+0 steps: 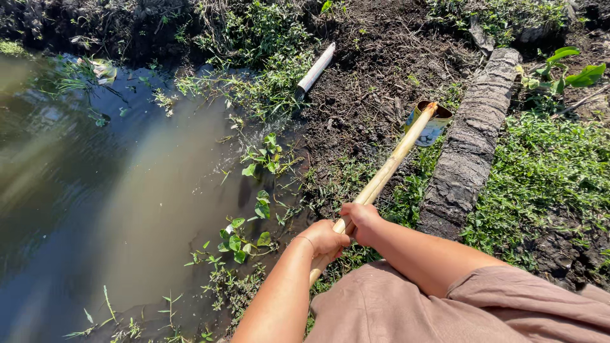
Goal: The person uses a long bamboo pole with an attached can to scoop water from a ditch and pour it onto the muddy ground and nearby plants.
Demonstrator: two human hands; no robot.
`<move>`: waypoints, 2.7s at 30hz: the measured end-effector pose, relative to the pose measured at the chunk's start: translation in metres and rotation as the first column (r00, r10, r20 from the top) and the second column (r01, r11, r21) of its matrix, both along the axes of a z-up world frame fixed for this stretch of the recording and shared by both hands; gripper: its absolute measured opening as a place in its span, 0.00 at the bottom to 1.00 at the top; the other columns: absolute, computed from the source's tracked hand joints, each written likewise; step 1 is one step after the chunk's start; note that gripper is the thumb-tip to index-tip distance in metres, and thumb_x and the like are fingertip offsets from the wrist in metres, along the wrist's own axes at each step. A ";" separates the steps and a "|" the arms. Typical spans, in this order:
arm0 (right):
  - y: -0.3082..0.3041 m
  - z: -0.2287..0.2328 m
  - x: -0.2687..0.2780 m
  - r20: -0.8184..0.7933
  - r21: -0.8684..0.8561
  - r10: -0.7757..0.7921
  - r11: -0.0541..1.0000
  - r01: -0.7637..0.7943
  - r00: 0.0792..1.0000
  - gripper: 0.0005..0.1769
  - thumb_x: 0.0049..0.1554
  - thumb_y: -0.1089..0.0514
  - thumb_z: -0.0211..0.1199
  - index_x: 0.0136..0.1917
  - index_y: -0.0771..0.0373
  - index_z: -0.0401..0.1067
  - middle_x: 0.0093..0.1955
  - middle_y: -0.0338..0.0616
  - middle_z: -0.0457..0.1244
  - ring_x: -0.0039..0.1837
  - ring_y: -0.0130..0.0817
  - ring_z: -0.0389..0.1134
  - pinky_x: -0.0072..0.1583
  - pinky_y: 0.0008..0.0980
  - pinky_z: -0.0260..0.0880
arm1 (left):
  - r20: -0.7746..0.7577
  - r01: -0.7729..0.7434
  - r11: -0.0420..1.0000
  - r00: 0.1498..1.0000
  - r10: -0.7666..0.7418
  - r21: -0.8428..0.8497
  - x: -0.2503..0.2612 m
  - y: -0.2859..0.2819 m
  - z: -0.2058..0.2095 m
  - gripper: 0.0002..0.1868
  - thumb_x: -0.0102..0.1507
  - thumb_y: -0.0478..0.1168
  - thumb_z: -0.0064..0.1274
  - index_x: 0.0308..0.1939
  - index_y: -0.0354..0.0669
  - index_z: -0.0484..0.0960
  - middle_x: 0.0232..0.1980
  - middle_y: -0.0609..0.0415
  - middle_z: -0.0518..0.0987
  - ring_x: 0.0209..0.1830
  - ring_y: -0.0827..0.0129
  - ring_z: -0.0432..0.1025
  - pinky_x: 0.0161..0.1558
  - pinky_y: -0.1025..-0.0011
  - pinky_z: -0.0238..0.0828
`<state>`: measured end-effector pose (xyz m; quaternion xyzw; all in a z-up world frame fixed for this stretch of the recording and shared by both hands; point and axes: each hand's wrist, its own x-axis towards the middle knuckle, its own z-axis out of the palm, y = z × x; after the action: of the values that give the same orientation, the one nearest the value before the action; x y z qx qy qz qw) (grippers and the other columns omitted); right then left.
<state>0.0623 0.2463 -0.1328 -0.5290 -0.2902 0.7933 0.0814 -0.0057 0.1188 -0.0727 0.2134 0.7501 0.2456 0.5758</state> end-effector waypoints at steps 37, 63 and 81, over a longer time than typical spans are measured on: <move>0.147 -0.007 0.103 -0.011 -0.037 0.150 0.988 -0.150 0.989 0.18 0.53 0.65 0.65 0.54 0.72 0.64 0.48 0.55 0.64 0.50 0.53 0.71 0.53 0.54 0.76 | -0.006 -0.083 0.996 0.996 0.083 -0.016 0.107 0.146 0.002 0.08 0.60 0.38 0.58 0.40 0.39 0.80 0.27 0.54 0.79 0.23 0.70 0.73 0.29 0.66 0.75; 0.291 -0.014 0.065 0.032 0.065 0.145 0.987 -0.147 0.989 0.16 0.55 0.62 0.66 0.54 0.70 0.68 0.44 0.49 0.65 0.45 0.45 0.70 0.45 0.46 0.72 | 0.091 -0.186 0.982 0.979 0.184 0.016 0.067 0.286 -0.007 0.09 0.58 0.36 0.58 0.40 0.38 0.77 0.28 0.54 0.79 0.23 0.70 0.74 0.28 0.69 0.75; 0.495 0.034 -0.014 -0.004 -0.002 0.200 0.980 -0.200 0.980 0.14 0.57 0.61 0.65 0.52 0.73 0.68 0.43 0.53 0.65 0.43 0.46 0.70 0.43 0.46 0.73 | 0.003 -0.165 0.986 0.986 0.165 0.036 -0.003 0.489 0.078 0.07 0.60 0.37 0.54 0.40 0.38 0.77 0.26 0.55 0.77 0.22 0.71 0.72 0.26 0.71 0.70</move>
<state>0.0481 0.7409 -0.0992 -0.4958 -0.3408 0.7987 0.0015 -0.0086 0.6078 0.0056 0.1610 0.7607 0.3061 0.5493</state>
